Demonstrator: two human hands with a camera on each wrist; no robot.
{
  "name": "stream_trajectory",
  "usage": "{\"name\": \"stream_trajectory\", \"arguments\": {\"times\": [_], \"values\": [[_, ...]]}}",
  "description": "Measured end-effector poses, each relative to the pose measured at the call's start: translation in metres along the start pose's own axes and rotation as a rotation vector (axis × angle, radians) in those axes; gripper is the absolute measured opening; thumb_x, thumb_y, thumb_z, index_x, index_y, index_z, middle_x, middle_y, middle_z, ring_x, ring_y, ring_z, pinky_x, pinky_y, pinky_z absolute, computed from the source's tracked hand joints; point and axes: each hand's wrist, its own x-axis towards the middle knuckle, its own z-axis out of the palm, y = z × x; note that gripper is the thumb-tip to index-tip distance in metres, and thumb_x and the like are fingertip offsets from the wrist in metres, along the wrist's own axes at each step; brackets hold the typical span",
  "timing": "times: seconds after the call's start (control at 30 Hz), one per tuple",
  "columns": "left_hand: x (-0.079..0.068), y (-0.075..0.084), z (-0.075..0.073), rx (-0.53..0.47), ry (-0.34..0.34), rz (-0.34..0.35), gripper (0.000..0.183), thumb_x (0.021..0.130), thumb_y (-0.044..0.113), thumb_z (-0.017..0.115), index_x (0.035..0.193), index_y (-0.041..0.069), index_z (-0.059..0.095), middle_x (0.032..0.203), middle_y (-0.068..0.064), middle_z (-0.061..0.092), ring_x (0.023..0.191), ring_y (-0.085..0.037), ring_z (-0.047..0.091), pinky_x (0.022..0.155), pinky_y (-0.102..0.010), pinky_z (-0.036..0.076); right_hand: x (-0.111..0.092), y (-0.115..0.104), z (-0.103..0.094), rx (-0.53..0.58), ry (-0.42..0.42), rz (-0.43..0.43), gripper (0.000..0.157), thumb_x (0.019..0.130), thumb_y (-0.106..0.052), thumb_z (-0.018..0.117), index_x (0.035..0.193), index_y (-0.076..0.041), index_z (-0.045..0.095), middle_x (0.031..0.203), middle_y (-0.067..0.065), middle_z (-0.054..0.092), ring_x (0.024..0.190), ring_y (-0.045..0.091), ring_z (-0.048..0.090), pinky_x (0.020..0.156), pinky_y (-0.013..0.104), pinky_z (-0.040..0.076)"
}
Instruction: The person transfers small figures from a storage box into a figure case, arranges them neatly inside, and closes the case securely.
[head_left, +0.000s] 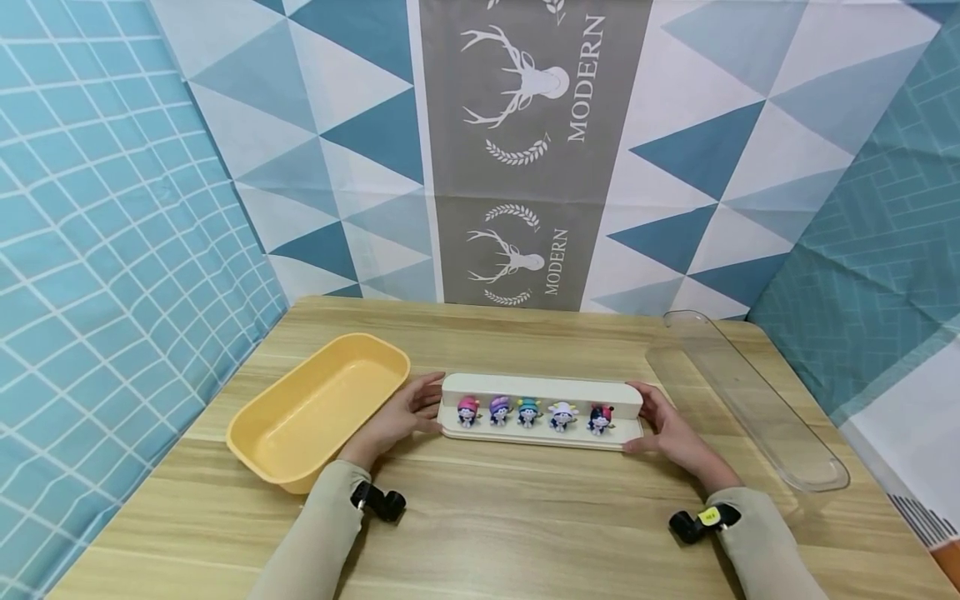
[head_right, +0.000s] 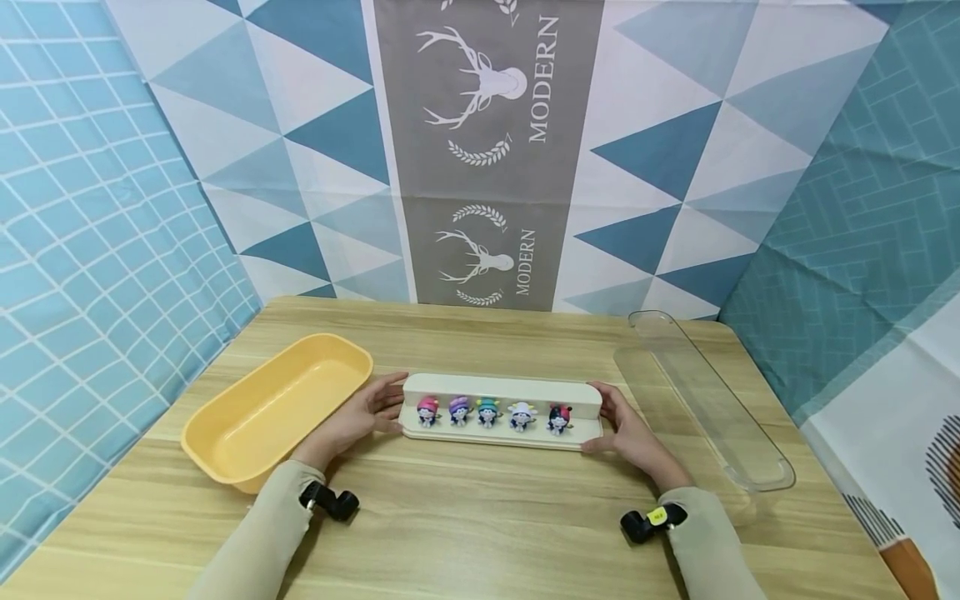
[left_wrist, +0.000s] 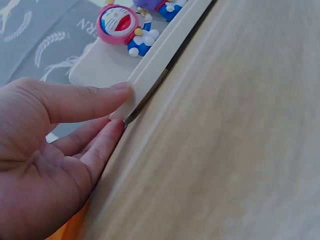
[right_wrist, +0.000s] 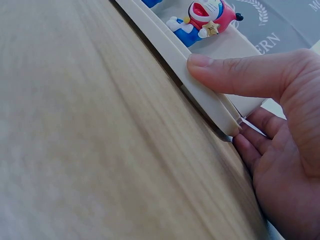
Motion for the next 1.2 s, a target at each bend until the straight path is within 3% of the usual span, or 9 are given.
{"name": "stream_trajectory", "arguments": {"times": [0.13, 0.57, 0.73, 0.83, 0.9, 1.03, 1.1, 1.2], "values": [[-0.001, -0.005, -0.001, -0.035, 0.010, -0.003, 0.086, 0.078, -0.025, 0.064, 0.153, -0.003, 0.028, 0.147, -0.033, 0.038, 0.137, -0.044, 0.038, 0.102, -0.036, 0.045, 0.001, 0.002, 0.000, 0.003, -0.001, 0.006, 0.099, 0.068, 0.008, 0.084, 0.149, 0.003, 0.028, 0.145, 0.029, 0.040, 0.118, -0.007, 0.044, 0.099, 0.009, 0.031], [-0.003, -0.005, 0.000, -0.014, 0.028, 0.001, 0.083, 0.079, -0.025, 0.064, 0.152, -0.004, 0.032, 0.144, -0.032, 0.040, 0.135, -0.045, 0.040, 0.101, -0.035, 0.046, 0.000, 0.001, 0.000, -0.021, 0.004, -0.013, 0.098, 0.068, 0.007, 0.085, 0.148, 0.003, 0.029, 0.142, 0.025, 0.045, 0.118, -0.005, 0.045, 0.098, 0.010, 0.032], [-0.002, -0.006, 0.000, -0.030, 0.028, 0.000, 0.083, 0.079, -0.025, 0.064, 0.152, -0.004, 0.032, 0.144, -0.033, 0.040, 0.134, -0.045, 0.040, 0.100, -0.035, 0.047, 0.001, -0.001, -0.001, 0.002, -0.009, -0.010, 0.098, 0.067, 0.009, 0.085, 0.147, 0.004, 0.029, 0.142, 0.030, 0.043, 0.118, -0.006, 0.044, 0.098, 0.009, 0.031], [-0.002, -0.006, 0.000, -0.035, 0.024, 0.000, 0.082, 0.079, -0.025, 0.064, 0.152, -0.004, 0.032, 0.144, -0.033, 0.040, 0.134, -0.045, 0.041, 0.100, -0.035, 0.047, 0.003, -0.004, -0.002, 0.006, -0.021, 0.004, 0.099, 0.066, 0.011, 0.084, 0.147, 0.006, 0.027, 0.143, 0.032, 0.040, 0.123, 0.003, 0.045, 0.099, 0.010, 0.031], [-0.002, -0.007, -0.001, -0.035, 0.022, -0.001, 0.082, 0.079, -0.025, 0.064, 0.151, -0.005, 0.032, 0.144, -0.033, 0.040, 0.134, -0.045, 0.041, 0.100, -0.035, 0.047, 0.003, -0.009, -0.004, -0.020, -0.028, 0.023, 0.101, 0.065, 0.011, 0.084, 0.147, 0.007, 0.026, 0.143, 0.033, 0.039, 0.130, 0.017, 0.044, 0.106, 0.017, 0.032], [-0.002, -0.008, -0.002, -0.039, 0.019, -0.001, 0.082, 0.079, -0.025, 0.064, 0.151, -0.005, 0.032, 0.144, -0.033, 0.040, 0.134, -0.045, 0.041, 0.101, -0.035, 0.047, 0.002, -0.025, -0.007, -0.093, -0.046, 0.057, 0.106, 0.065, 0.009, 0.086, 0.149, 0.008, 0.021, 0.139, 0.034, 0.039, 0.133, 0.048, 0.036, 0.113, 0.050, 0.030], [-0.002, -0.009, -0.002, -0.041, 0.016, -0.001, 0.082, 0.079, -0.025, 0.064, 0.152, -0.005, 0.031, 0.144, -0.033, 0.040, 0.134, -0.045, 0.041, 0.101, -0.036, 0.047, 0.001, -0.037, -0.009, -0.145, -0.048, 0.049, 0.105, 0.068, 0.007, 0.085, 0.149, 0.008, 0.019, 0.138, 0.036, 0.038, 0.133, 0.055, 0.033, 0.109, 0.063, 0.025], [-0.002, -0.009, -0.002, -0.040, 0.016, -0.001, 0.082, 0.079, -0.024, 0.064, 0.152, -0.005, 0.031, 0.144, -0.033, 0.040, 0.134, -0.044, 0.041, 0.102, -0.036, 0.046, -0.003, -0.062, -0.014, -0.222, -0.038, 0.020, 0.100, 0.075, 0.003, 0.082, 0.151, 0.007, 0.017, 0.143, 0.038, 0.032, 0.134, 0.058, 0.027, 0.108, 0.069, 0.022]]}}
